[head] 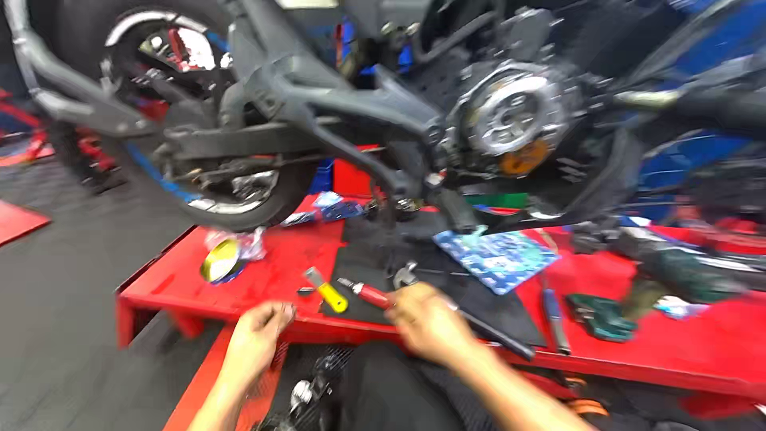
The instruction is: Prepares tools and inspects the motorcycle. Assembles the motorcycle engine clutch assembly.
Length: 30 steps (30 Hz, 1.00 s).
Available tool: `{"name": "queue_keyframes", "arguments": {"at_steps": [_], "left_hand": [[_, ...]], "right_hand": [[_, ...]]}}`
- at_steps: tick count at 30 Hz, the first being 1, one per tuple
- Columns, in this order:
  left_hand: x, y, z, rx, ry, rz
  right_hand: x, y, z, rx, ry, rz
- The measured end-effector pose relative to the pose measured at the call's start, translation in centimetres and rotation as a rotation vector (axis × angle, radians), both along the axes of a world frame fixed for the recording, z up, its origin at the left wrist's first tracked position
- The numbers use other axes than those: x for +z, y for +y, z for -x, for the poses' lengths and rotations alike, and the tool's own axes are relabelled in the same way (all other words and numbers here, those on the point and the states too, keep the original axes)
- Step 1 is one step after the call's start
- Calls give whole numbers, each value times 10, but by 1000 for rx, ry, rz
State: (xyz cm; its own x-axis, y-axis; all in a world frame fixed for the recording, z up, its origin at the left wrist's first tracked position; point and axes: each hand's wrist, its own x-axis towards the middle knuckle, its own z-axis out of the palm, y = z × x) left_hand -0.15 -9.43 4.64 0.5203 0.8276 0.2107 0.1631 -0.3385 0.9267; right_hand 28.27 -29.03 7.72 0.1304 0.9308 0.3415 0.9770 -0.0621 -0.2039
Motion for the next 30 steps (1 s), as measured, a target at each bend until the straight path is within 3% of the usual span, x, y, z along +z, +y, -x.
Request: {"name": "queue_keyframes", "arguments": {"at_steps": [2, 5, 11, 16, 19, 22, 25, 30], "left_hand": [[4, -27, -18, -102, 40, -163], [19, -62, -34, -224, 9, -349], [85, -104, -82, -221, -81, -591], [154, -109, -176, -174, -126, -752], [196, -100, -236, -66, -54, -1006], [232, -82, -289, 154, 119, -1252], [254, -66, -326, 309, 177, -1264], [277, -50, -357, 409, 250, -1124]], "right_hand": [[5, 4, 44, 204, 30, -76], [11, 8, 66, 394, 192, -236], [66, -27, 24, 266, 204, -483], [136, -47, -45, 92, 385, -458], [174, -44, -101, -24, 190, -583], [196, -29, -170, -226, -212, -647], [207, -25, -207, -274, -480, -487], [199, -15, -215, -324, -645, -358]]}}
